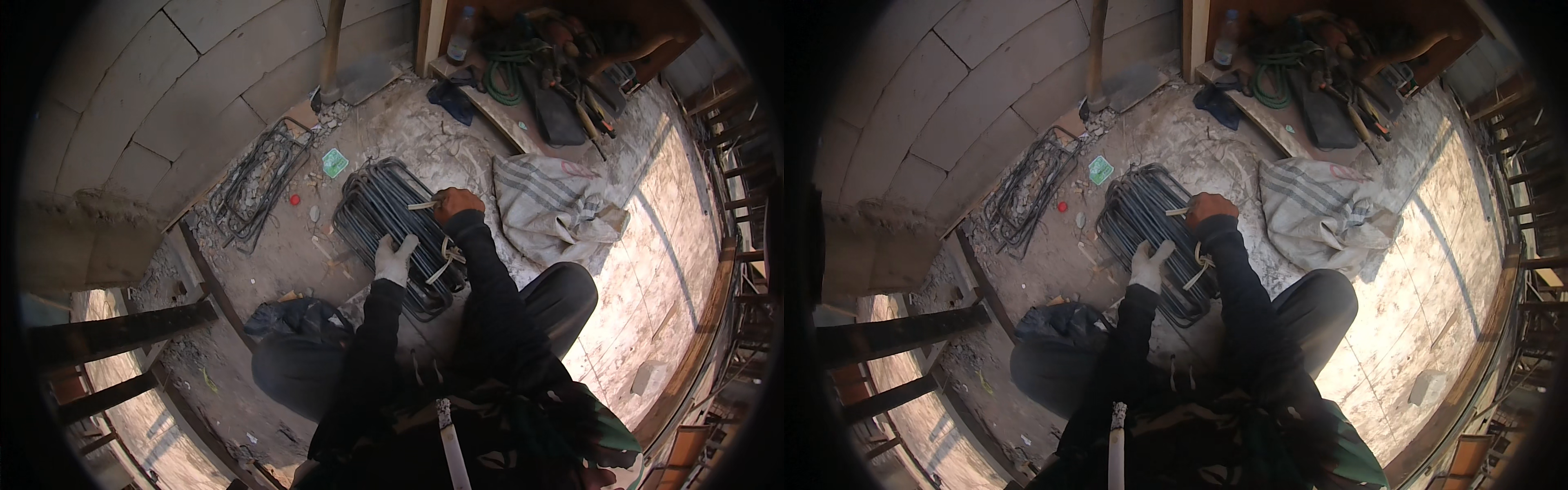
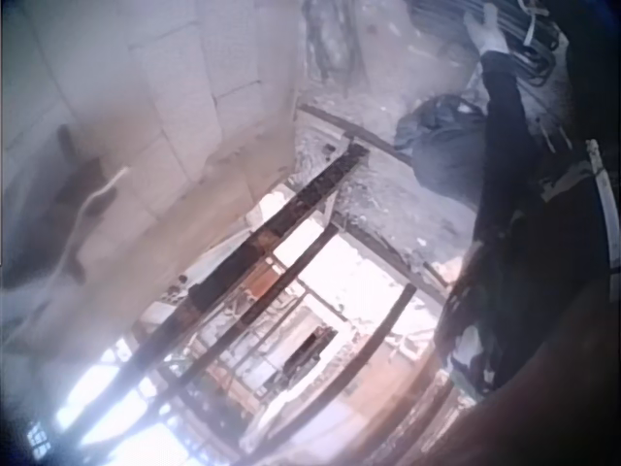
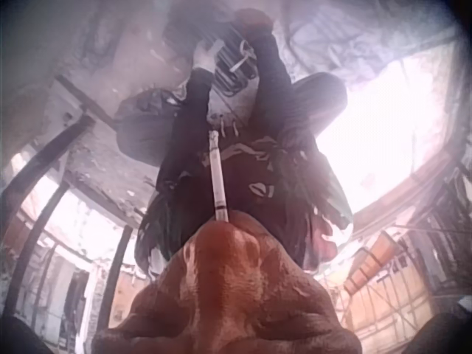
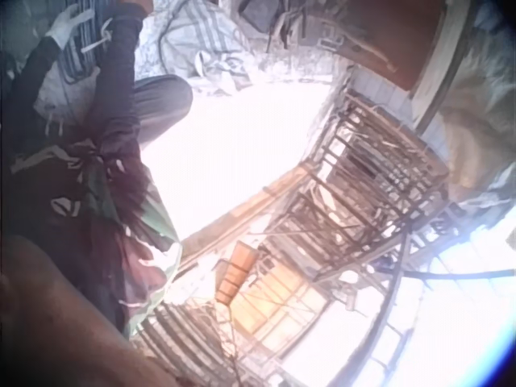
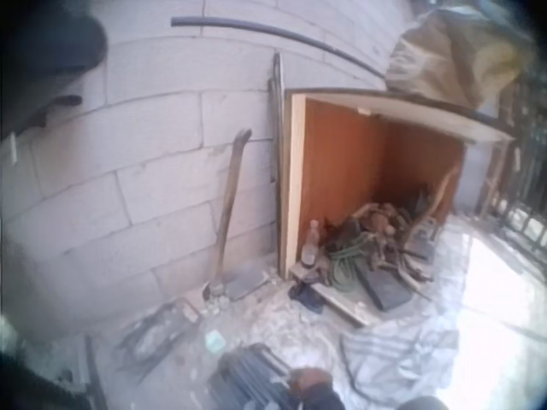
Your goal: The person bundles a stack of rebar together using a strip of fabric, tying the fabric into a knot to secure the bundle.
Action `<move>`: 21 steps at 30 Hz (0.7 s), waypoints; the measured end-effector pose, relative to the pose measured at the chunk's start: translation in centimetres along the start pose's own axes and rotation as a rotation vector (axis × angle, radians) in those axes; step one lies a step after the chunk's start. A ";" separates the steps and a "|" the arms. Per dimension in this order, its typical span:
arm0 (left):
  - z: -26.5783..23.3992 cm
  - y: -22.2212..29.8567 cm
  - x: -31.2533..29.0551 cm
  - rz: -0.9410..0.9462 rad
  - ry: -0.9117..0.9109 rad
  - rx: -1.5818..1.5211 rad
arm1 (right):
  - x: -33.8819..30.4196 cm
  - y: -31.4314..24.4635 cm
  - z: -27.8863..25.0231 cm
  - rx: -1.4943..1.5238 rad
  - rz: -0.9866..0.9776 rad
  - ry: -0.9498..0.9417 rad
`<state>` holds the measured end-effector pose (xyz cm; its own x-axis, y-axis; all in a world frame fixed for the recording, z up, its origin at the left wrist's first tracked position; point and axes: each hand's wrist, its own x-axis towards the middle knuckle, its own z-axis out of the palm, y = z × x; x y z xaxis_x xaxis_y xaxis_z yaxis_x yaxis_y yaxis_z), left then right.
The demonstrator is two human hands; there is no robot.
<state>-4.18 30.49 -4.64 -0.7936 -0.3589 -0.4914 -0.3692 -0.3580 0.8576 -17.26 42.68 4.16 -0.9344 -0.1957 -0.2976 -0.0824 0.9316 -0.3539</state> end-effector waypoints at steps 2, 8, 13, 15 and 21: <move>0.2 0.2 0.0 -0.010 0.009 -0.062 | -0.6 -1.0 -0.9 -0.108 -0.008 -0.056; -0.2 0.2 0.0 -0.105 0.057 -0.155 | 0.7 -2.2 -0.6 -0.297 -0.116 -0.193; -0.1 -0.2 0.1 -0.108 0.046 -0.245 | 2.8 0.2 -0.2 -0.338 -0.146 -0.269; -0.5 0.1 0.0 -0.138 0.061 -0.244 | 1.5 -0.9 -1.0 -0.356 -0.093 -0.254; -0.4 -0.6 0.3 -0.084 0.060 -0.262 | 1.3 -2.7 -2.0 -0.415 -0.146 -0.341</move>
<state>-4.01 30.26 -5.38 -0.7323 -0.3658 -0.5743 -0.2889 -0.5968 0.7486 -18.94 40.56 6.54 -0.7437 -0.3554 -0.5662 -0.3966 0.9164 -0.0542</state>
